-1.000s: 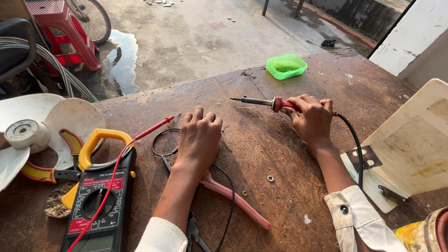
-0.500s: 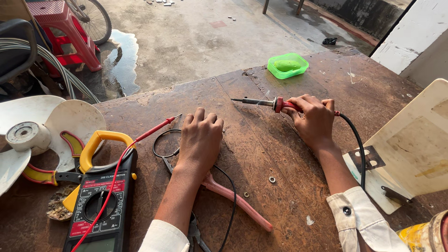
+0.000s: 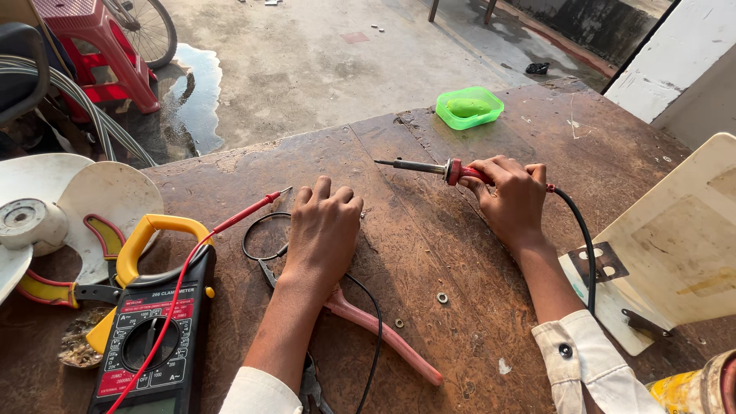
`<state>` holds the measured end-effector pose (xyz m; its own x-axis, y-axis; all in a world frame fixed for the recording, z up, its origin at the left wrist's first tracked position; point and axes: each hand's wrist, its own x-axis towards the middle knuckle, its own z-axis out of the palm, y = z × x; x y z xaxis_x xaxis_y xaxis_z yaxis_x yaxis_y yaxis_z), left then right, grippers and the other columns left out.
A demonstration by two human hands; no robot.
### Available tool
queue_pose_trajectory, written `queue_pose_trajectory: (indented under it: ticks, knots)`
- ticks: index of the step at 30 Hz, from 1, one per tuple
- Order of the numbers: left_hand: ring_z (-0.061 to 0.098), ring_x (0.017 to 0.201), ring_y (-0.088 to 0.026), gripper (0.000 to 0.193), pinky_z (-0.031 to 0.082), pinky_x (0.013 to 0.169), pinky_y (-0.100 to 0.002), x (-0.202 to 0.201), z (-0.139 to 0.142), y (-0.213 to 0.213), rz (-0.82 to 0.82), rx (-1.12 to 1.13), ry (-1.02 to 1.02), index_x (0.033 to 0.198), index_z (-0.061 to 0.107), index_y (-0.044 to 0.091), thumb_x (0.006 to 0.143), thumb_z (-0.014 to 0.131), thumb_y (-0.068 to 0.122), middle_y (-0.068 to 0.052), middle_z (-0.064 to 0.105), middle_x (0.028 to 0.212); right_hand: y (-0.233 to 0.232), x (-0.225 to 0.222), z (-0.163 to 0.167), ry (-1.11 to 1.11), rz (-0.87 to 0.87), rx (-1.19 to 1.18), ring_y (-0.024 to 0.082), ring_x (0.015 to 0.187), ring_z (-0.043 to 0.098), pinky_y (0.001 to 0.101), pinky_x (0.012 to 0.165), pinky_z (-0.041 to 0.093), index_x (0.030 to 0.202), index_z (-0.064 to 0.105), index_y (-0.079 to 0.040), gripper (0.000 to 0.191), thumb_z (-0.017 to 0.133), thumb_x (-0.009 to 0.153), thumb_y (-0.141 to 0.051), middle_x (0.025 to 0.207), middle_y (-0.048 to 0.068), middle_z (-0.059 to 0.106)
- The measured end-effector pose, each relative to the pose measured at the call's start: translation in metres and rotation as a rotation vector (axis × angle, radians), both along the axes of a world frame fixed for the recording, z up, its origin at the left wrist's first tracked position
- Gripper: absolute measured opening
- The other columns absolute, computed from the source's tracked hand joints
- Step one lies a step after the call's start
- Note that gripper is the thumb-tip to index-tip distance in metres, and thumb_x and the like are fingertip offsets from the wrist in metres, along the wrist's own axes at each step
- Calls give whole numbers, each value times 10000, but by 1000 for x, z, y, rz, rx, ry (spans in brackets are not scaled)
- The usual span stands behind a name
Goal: The person solders electrical wire connections at a wooden workbench, holding a wire in one hand and a soldering iron in the other, occasionally dipping the iron in solder and touching the joint. They reposition the wires and continue soldering multiple joints, with a multimeter and pliers on the bench.
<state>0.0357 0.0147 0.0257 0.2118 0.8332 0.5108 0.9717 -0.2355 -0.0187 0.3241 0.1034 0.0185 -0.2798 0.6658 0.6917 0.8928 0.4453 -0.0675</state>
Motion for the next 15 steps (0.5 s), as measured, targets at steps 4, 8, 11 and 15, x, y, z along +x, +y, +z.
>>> queue_pose_trajectory:
  ticks: [4,8,11,15]
  knots:
    - [627,1093,-239,78,512,972,-416,0,0,1,-13,23,-12,818,727,91,874,678,70,-47,710,925,-1,0,0,20,4,-10,165,833,669,376,864,337,1097,791,-151,307,780,926,-405,995,-25,763]
    - [627,1092,-232,93,512,978,-403,0,-1,1,-7,5,-9,826,724,90,891,668,55,-47,708,928,0,1,-1,3,5,4,170,844,670,376,863,336,1097,792,-150,315,781,923,-412,1000,-24,762]
    - [622,1111,-240,88,509,963,-408,0,-1,1,-11,22,-11,810,720,94,869,672,49,-43,708,926,1,2,-1,-9,4,9,176,846,665,374,874,336,1113,792,-148,324,781,930,-415,1015,-19,761]
    - [621,1097,-232,83,509,966,-403,0,1,0,-11,-9,-5,823,718,94,871,672,45,-49,704,936,1,3,-1,-1,2,-5,174,841,665,377,870,332,1112,792,-148,333,780,922,-422,1015,-21,762]
